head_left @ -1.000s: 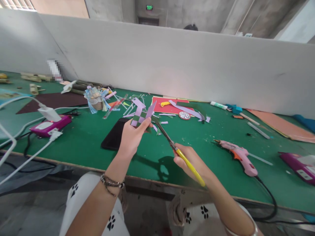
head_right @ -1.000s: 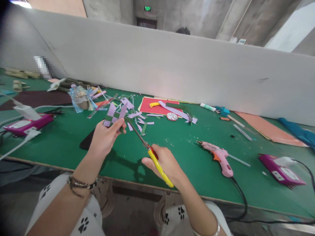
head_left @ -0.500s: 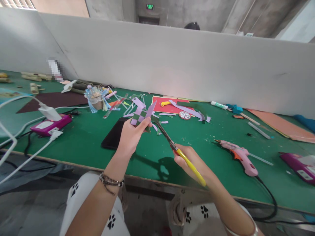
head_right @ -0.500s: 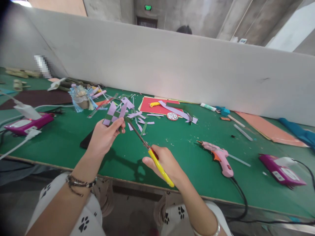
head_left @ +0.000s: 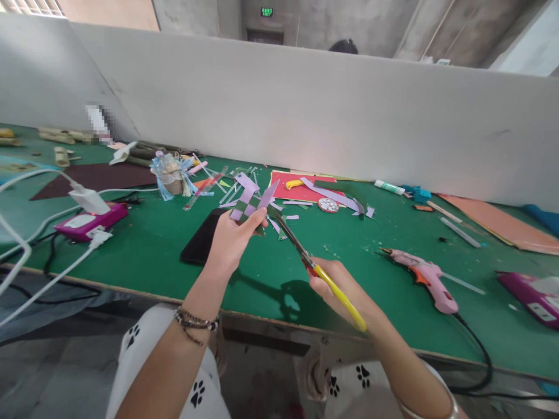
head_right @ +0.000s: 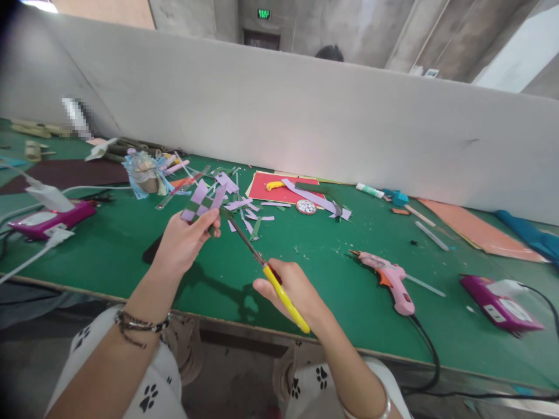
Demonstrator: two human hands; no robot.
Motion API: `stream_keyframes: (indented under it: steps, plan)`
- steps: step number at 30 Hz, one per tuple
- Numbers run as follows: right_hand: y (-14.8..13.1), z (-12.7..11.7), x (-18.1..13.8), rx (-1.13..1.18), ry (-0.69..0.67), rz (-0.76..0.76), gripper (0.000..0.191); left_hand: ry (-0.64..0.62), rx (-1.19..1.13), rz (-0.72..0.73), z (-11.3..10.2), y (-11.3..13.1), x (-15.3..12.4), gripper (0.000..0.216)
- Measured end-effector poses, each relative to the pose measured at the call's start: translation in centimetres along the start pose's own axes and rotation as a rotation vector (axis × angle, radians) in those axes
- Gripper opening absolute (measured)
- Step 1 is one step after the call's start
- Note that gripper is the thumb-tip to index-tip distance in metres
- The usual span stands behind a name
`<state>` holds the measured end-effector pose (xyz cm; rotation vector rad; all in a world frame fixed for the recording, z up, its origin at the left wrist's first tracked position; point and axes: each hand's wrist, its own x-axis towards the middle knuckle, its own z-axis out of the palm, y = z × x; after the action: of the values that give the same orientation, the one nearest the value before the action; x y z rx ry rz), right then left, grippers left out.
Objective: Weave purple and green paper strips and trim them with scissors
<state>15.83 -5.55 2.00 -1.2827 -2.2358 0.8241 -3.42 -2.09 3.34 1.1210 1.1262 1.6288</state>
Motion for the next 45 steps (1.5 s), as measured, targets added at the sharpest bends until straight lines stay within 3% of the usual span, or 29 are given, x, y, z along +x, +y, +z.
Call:
stream_keyframes:
  steps: [13, 26, 45]
  plan:
    - [-0.31, 0.07, 0.02, 0.002, 0.004, -0.005, 0.066, 0.037, 0.147, 0.053, -0.19, 0.12, 0.09, 0.024]
    - [-0.1, 0.3, 0.03, 0.027, 0.011, -0.016, 0.064, 0.044, 0.012, 0.005, 0.03, 0.18, 0.24, 0.023]
    - [0.02, 0.46, -0.12, 0.129, -0.031, 0.022, 0.062, 0.022, 0.057, 0.034, -0.11, 0.23, 0.14, 0.022]
